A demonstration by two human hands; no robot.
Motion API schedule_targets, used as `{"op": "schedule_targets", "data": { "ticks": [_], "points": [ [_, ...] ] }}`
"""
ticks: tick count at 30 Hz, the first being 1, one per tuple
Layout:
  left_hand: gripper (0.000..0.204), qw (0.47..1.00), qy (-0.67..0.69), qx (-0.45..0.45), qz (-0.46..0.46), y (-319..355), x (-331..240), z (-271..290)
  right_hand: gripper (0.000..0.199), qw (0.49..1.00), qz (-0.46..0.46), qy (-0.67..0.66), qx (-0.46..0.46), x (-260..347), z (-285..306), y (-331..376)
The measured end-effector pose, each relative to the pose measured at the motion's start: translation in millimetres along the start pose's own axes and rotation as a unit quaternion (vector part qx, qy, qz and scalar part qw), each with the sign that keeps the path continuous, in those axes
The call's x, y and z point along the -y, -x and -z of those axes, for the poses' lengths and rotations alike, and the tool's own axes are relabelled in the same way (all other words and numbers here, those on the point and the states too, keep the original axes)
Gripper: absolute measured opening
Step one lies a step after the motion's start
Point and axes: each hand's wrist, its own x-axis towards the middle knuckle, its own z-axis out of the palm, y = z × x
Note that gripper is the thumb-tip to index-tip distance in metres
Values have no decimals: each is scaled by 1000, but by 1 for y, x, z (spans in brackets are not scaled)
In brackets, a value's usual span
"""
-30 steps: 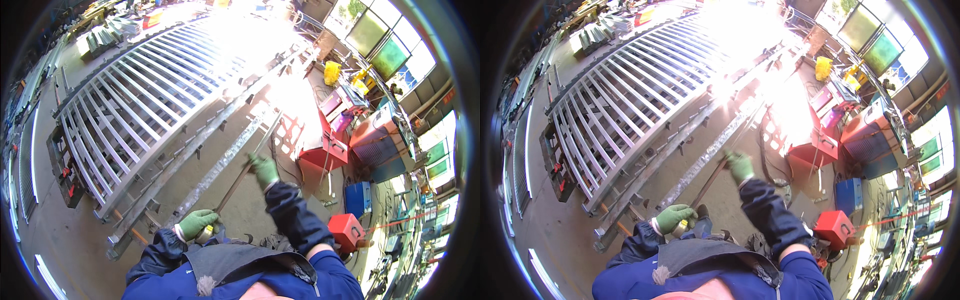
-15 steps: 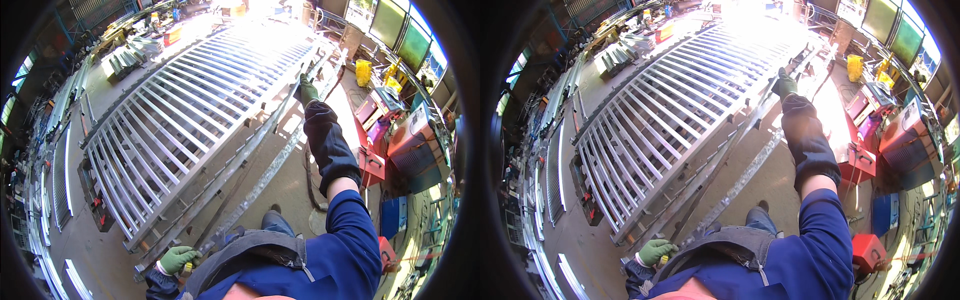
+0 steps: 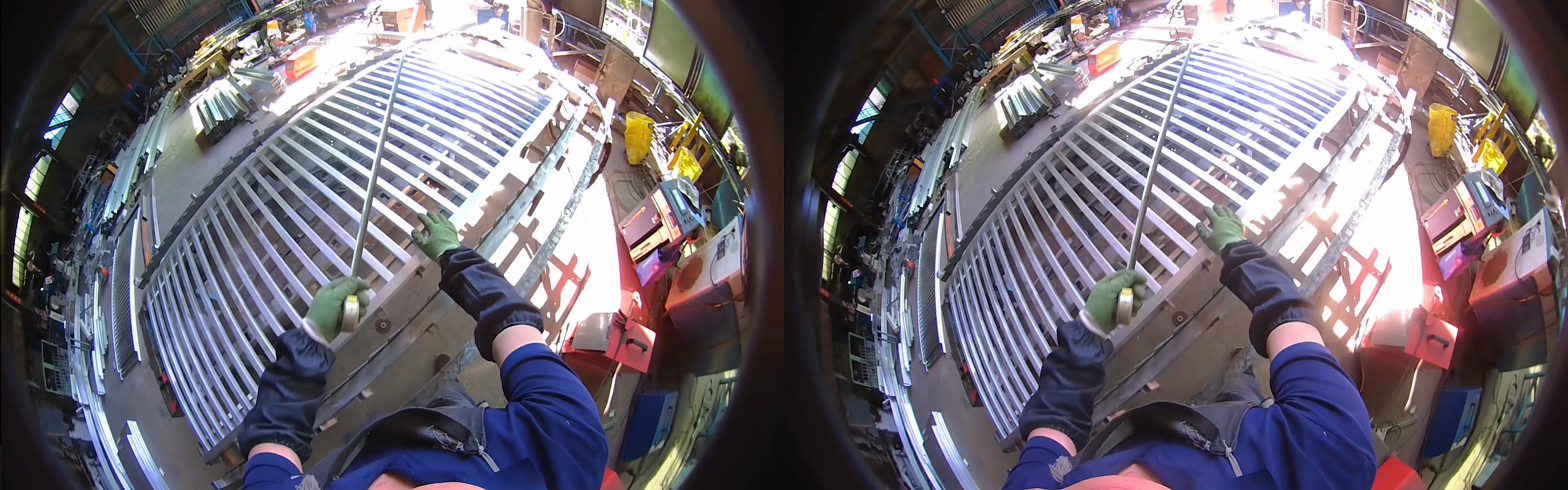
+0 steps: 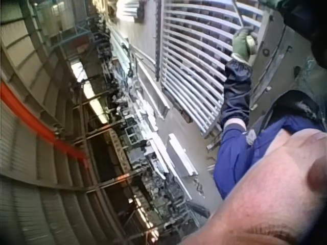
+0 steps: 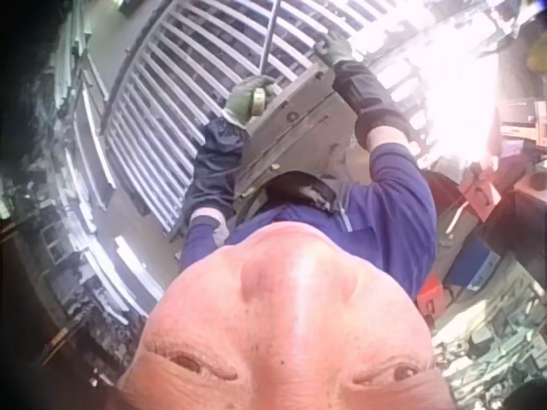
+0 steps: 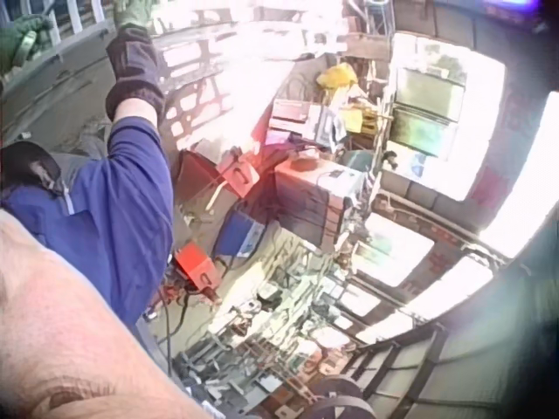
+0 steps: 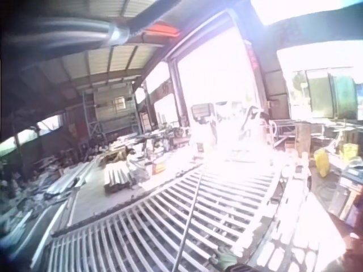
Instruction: The person measures a metal frame with a tape measure, then uses a welding torch to weld the joints of the frame. The person is wearing protective gloves and a welding apron.
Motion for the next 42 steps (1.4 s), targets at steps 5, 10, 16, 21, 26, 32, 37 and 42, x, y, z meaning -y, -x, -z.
{"op": "schedule_targets", "data": {
  "ticks": [5, 10, 16, 21, 26, 32, 37, 42],
  "points": [
    [24, 999, 48, 3, 0, -187, -61, -49, 67, 990, 32, 72, -115, -28, -30, -27],
    [21, 998, 60, 9, 19, -314, -94, -58, 60, 986, 36, 40, -159, -20, -30, -27],
    [21, 997, 65, -2, 43, -411, -89, -63, 58, 992, 20, 36, -123, -17, -23, -29],
    [24, 996, 55, -14, 70, -449, -78, -58, 60, 993, 15, 31, -109, -18, -22, -30],
    [25, 996, 44, -18, 76, -466, -80, -46, 59, 993, 17, 25, -113, -14, -18, -31],
    [26, 998, 8, -24, 63, -466, -90, -55, 59, 993, 13, 31, -114, -18, -17, -29],
    [24, 998, 1, -28, 64, -470, -101, -50, 59, 993, 16, 28, -115, -16, -18, -30],
    [23, 998, 5, -21, 64, -470, -98, -48, 58, 992, 20, 22, -122, -18, -21, -30]
  ]
}}
